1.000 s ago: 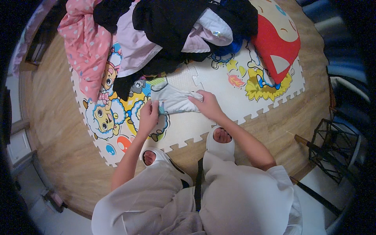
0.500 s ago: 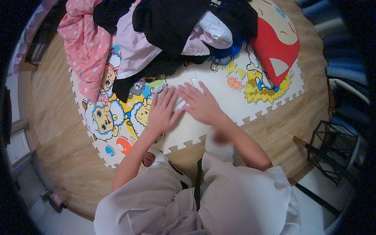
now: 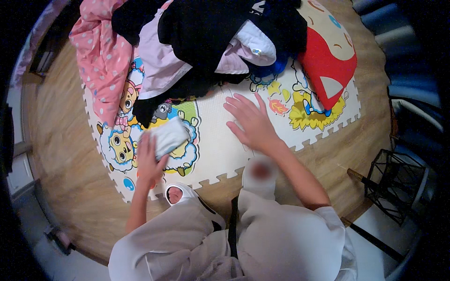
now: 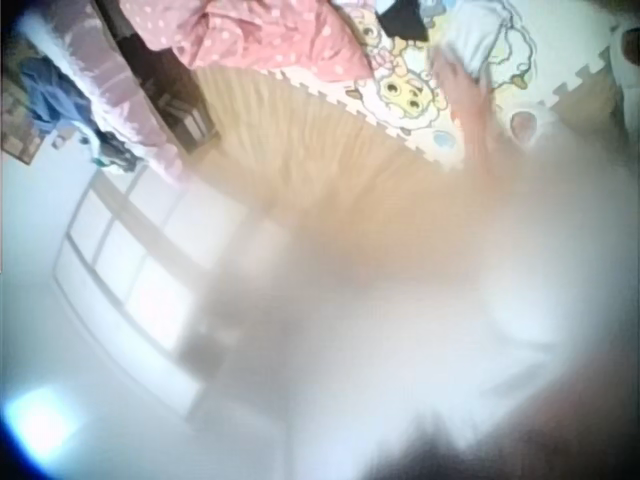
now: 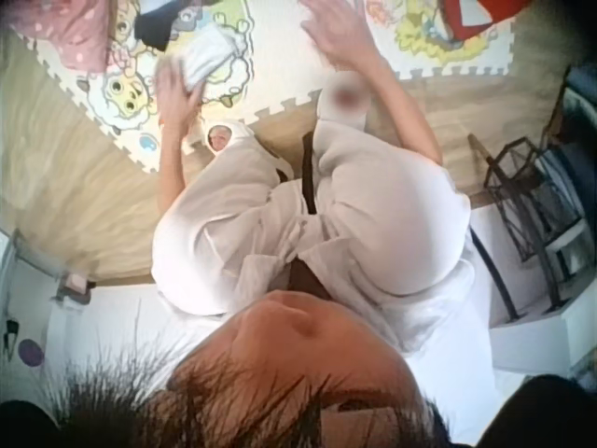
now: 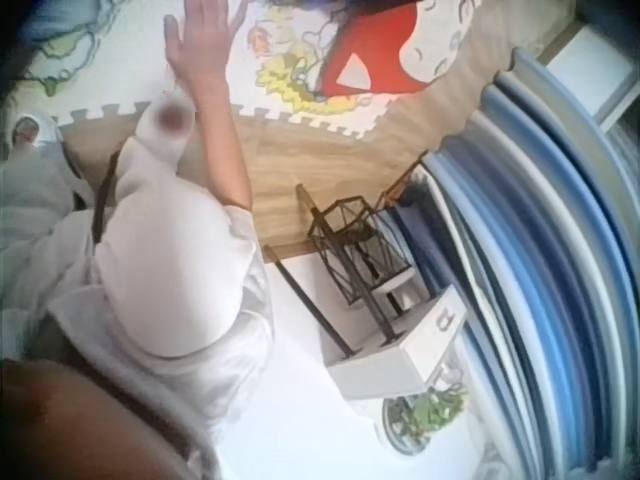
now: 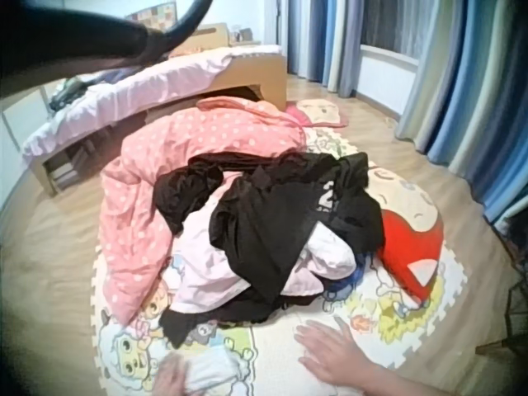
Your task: The person sits on a colorful play mat and folds a pile of laundry. They first fold a small white and blue patterned cloth, then a black garment, and finally a pink striped shirt, which they button up before folding.
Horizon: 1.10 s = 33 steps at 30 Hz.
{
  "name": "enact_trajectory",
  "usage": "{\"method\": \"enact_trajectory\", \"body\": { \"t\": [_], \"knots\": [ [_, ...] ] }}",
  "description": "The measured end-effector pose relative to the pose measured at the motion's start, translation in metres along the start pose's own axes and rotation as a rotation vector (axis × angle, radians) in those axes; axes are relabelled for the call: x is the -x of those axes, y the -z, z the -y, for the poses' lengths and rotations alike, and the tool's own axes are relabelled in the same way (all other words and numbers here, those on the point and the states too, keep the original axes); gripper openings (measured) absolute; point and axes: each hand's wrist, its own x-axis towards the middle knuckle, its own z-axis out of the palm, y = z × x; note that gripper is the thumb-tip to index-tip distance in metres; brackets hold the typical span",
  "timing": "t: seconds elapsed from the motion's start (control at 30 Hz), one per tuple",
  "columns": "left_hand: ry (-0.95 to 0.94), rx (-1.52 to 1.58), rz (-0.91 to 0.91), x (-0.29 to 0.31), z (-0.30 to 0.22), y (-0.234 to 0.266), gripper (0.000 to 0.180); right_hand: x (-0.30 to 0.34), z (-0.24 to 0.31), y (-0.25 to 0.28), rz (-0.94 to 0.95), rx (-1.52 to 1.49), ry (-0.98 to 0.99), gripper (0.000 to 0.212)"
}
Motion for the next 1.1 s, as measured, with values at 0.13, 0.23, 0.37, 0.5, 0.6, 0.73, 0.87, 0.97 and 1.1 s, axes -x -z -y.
{"method": "enact_trajectory", "body": {
  "t": [0.13,0.23,0.37,0.5,0.6,0.73,0.87,0.97,1.1],
  "knots": [
    [0.172,-0.065,-0.032,0.077,0.069,0.036,0.07,-0.035,-0.012,0.023,-0.238,0.032,0.127,0.044],
    [0.244,-0.066,0.0,0.098,0.075,0.052,0.067,-0.095,-0.011,0.048,-0.311,0.092,0.113,0.044],
    [0.212,-0.038,-0.053,0.082,0.056,0.061,0.066,-0.148,-0.047,0.044,-0.163,0.452,0.187,0.032],
    [0.123,0.102,-0.207,0.037,0.019,0.079,0.066,-0.164,-0.016,0.046,-0.29,0.109,0.228,0.016],
    [-0.021,0.254,-0.314,-0.035,-0.03,0.101,0.07,-0.146,0.033,0.063,-0.253,-0.099,0.357,0.018],
    [-0.314,0.401,-0.387,-0.092,-0.072,0.133,0.047,-0.098,0.122,0.079,-0.189,-0.376,0.562,0.024],
    [-0.07,0.505,-0.185,-0.064,-0.087,0.146,0.052,-0.076,0.115,0.078,-0.155,-0.573,0.657,0.04],
    [0.216,0.733,-0.302,-0.042,-0.059,0.125,0.045,-0.071,0.074,0.071,-0.105,-0.407,0.354,0.056],
    [0.422,1.769,-0.726,-0.016,-0.043,0.112,0.046,-0.073,0.043,0.021,-0.059,-0.297,0.115,0.073]
  ]
}}
